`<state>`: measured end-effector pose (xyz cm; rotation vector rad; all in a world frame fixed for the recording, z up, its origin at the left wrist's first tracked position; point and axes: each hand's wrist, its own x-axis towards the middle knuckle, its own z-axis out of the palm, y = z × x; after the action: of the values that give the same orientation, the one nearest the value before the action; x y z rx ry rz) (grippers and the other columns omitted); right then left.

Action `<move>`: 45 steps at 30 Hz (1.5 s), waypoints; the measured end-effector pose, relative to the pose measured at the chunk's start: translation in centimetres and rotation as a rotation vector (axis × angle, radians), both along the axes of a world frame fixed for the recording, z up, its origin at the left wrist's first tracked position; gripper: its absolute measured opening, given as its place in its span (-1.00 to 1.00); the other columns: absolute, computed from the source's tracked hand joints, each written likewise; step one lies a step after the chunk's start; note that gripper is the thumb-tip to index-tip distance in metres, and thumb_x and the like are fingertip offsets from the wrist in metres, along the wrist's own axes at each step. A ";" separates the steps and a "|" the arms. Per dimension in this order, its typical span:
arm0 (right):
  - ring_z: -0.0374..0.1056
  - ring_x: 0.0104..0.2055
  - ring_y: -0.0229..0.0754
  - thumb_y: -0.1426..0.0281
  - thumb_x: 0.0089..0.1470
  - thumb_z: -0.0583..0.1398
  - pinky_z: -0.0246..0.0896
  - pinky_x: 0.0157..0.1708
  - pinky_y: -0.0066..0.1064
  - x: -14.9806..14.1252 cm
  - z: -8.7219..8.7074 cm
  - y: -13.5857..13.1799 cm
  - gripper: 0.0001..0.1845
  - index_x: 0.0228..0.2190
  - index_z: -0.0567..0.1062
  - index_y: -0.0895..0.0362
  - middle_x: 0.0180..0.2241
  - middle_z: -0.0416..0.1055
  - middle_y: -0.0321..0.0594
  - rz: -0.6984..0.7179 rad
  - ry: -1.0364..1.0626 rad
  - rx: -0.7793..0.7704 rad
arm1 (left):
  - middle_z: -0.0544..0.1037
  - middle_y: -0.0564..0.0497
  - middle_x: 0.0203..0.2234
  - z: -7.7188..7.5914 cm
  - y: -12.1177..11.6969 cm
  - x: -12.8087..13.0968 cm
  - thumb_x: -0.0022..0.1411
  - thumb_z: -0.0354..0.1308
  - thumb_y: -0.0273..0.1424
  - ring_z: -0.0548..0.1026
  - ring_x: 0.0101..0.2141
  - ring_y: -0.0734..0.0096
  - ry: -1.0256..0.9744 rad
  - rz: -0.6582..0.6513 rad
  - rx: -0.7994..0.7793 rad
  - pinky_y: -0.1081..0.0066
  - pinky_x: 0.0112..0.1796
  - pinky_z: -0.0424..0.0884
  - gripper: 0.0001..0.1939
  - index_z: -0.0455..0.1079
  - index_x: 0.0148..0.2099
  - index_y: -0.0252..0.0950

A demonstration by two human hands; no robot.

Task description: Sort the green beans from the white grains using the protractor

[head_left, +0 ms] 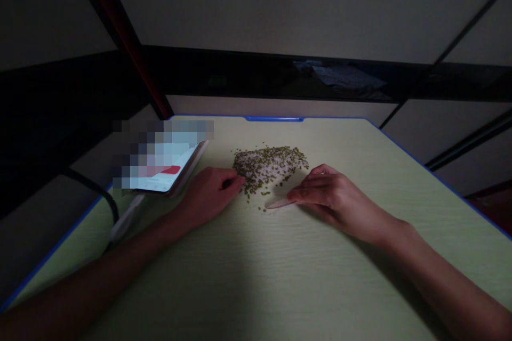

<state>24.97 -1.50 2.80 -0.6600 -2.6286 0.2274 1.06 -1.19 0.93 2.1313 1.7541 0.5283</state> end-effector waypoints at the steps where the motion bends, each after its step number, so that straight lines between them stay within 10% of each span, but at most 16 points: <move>1: 0.41 -0.28 -0.16 0.50 0.12 0.07 0.17 -0.21 -0.29 0.0 -0.1 0.0 -0.76 -0.30 0.55 0.15 -0.36 0.53 -0.16 -0.010 0.000 0.004 | 0.13 0.14 -0.75 0.0 0.0 0.0 0.11 -0.11 -0.23 0.16 -0.63 0.52 -0.002 0.004 -0.001 0.46 -0.56 -0.03 -0.64 0.05 -0.66 -0.26; 45: 0.40 -0.33 -0.19 0.55 0.08 0.08 0.12 -0.20 -0.31 -0.7 0.0 -0.6 -0.78 -0.36 0.53 0.16 -0.42 0.51 -0.21 -0.046 -0.036 -0.013 | 0.12 0.15 -0.74 -0.2 0.2 0.0 0.11 -0.12 -0.23 0.15 -0.64 0.54 0.001 -0.003 0.014 0.47 -0.56 -0.06 -0.63 0.05 -0.66 -0.27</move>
<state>24.30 -2.08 2.80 -0.7341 -2.6448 0.2212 1.06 -1.03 0.74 2.1439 1.7519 0.5401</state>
